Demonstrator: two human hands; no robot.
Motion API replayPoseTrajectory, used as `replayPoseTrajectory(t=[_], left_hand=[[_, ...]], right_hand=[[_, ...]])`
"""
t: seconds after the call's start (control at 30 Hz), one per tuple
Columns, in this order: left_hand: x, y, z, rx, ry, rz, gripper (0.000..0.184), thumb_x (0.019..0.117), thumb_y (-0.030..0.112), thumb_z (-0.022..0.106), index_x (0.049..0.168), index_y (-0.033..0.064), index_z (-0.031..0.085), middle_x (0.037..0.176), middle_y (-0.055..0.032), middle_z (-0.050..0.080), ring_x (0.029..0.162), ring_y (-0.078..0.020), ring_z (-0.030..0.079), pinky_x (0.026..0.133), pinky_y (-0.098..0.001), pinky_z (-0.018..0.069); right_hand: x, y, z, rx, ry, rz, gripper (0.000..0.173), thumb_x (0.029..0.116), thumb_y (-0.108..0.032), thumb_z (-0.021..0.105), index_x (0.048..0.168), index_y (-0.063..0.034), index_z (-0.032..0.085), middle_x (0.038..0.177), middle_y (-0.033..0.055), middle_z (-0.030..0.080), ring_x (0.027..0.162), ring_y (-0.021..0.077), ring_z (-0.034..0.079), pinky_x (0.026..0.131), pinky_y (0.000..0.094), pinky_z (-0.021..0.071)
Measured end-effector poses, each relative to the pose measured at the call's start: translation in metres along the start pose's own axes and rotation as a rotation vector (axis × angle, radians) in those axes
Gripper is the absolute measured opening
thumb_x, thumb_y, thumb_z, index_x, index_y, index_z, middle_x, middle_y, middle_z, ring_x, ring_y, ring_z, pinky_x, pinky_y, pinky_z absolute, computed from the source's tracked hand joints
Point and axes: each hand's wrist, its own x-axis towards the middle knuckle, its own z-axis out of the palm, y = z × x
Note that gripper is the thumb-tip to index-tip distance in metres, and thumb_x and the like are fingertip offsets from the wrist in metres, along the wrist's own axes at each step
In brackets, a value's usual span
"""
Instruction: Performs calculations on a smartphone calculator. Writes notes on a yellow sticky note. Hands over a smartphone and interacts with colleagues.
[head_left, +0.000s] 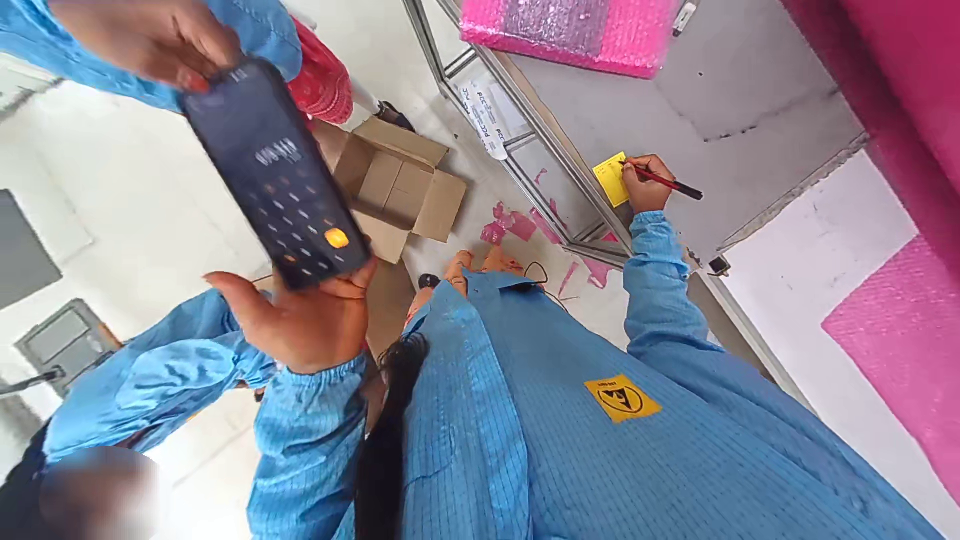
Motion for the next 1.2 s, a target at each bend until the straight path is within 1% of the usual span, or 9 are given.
replayPoseTrajectory(t=[0.1, 0.17, 0.23, 0.3, 0.4, 0.47, 0.53, 0.73, 1.2], left_hand=[[-0.002, -0.004, 0.0, 0.123, -0.02, 0.033, 0.089, 0.0923, 0.07, -0.015, 0.148, 0.0185, 0.031, 0.13, -0.0026, 0.068, 0.107, -0.0229, 0.071, 0.084, -0.0375, 0.0609], [-0.007, -0.016, -0.004, 0.192, -0.044, 0.049, 0.087, 0.0936, 0.069, -0.014, 0.148, 0.0175, 0.029, 0.129, -0.0027, 0.069, 0.105, -0.0233, 0.073, 0.082, -0.0375, 0.0615], [-0.016, -0.034, -0.006, 0.25, -0.07, 0.019, 0.08, 0.0976, 0.067, -0.007, 0.146, 0.0163, 0.032, 0.122, -0.0028, 0.073, 0.099, -0.0234, 0.075, 0.08, -0.0379, 0.0623], [-0.029, -0.054, -0.007, 0.351, -0.118, -0.059, 0.073, 0.1016, 0.064, 0.001, 0.145, 0.0127, 0.03, 0.12, -0.0016, 0.073, 0.096, -0.0218, 0.075, 0.077, -0.0362, 0.0625], [-0.041, -0.071, -0.005, 0.505, -0.261, -0.223, 0.067, 0.1051, 0.061, 0.022, 0.143, 0.0067, 0.032, 0.125, -0.0021, 0.07, 0.099, -0.0196, 0.074, 0.082, -0.0357, 0.0622], [-0.041, -0.071, -0.004, 0.654, -0.358, -0.264, 0.065, 0.1059, 0.055, 0.028, 0.142, 0.001, 0.032, 0.129, -0.0037, 0.065, 0.103, -0.0164, 0.071, 0.087, -0.0329, 0.0601], [-0.04, -0.07, -0.004, 0.729, -0.398, -0.243, 0.06, 0.1055, 0.048, 0.033, 0.139, -0.0012, 0.038, 0.129, -0.0047, 0.064, 0.107, -0.015, 0.069, 0.09, -0.0321, 0.0587], [-0.041, -0.072, -0.004, 0.726, -0.348, -0.26, 0.043, 0.1052, 0.03, 0.033, 0.135, 0.0009, 0.045, 0.129, -0.0046, 0.064, 0.107, -0.0145, 0.069, 0.091, -0.0321, 0.0585], [-0.039, -0.074, -0.001, 0.732, -0.323, -0.241, 0.04, 0.1045, 0.026, 0.033, 0.134, 0.0015, 0.045, 0.128, -0.0036, 0.064, 0.107, -0.0135, 0.069, 0.089, -0.031, 0.0586]], right_hand=[[-0.001, -0.001, -0.001, -0.03, 0.008, -0.011, 0.02, 0.0874, -0.009, 0.065, 0.096, 0.0086, 0.07, 0.085, 0.0114, 0.071, 0.068, -0.0015, 0.06, 0.064, 0.014, 0.0486], [-0.001, -0.002, 0.0, -0.042, -0.001, -0.007, 0.02, 0.0878, -0.009, 0.065, 0.097, 0.0083, 0.07, 0.086, 0.0115, 0.071, 0.068, -0.002, 0.06, 0.065, 0.0135, 0.0487], [-0.001, -0.002, 0.0, -0.033, -0.005, -0.012, 0.02, 0.0882, -0.009, 0.065, 0.097, 0.0088, 0.07, 0.086, 0.012, 0.072, 0.068, -0.0018, 0.061, 0.065, 0.0135, 0.0495], [-0.001, -0.001, 0.0, -0.016, -0.003, -0.019, 0.02, 0.0881, -0.008, 0.065, 0.097, 0.0091, 0.07, 0.086, 0.0114, 0.072, 0.068, -0.0023, 0.061, 0.065, 0.0132, 0.0499], [-0.001, 0.001, 0.0, 0.005, 0.007, -0.034, 0.019, 0.0874, -0.007, 0.066, 0.096, 0.0086, 0.071, 0.084, 0.0096, 0.072, 0.068, -0.003, 0.061, 0.065, 0.0133, 0.0499], [-0.001, 0.0, 0.0, 0.011, -0.001, -0.046, 0.019, 0.0875, -0.007, 0.065, 0.097, 0.0087, 0.07, 0.086, 0.0102, 0.072, 0.07, -0.0017, 0.062, 0.066, 0.0141, 0.0512], [0.002, -0.002, -0.001, 0.016, -0.026, -0.081, 0.019, 0.0876, -0.006, 0.066, 0.097, 0.0096, 0.07, 0.088, 0.013, 0.073, 0.073, 0.0028, 0.066, 0.07, 0.0186, 0.0546], [0.004, 0.003, 0.001, -0.007, -0.019, -0.091, 0.018, 0.0861, -0.007, 0.066, 0.093, 0.0082, 0.071, 0.081, 0.0109, 0.072, 0.067, 0.0008, 0.063, 0.064, 0.0165, 0.0522], [0.003, 0.0, 0.001, 0.003, -0.021, -0.058, 0.017, 0.0865, -0.006, 0.067, 0.095, 0.0081, 0.072, 0.082, 0.0106, 0.073, 0.067, -0.0005, 0.063, 0.065, 0.0151, 0.0519]])
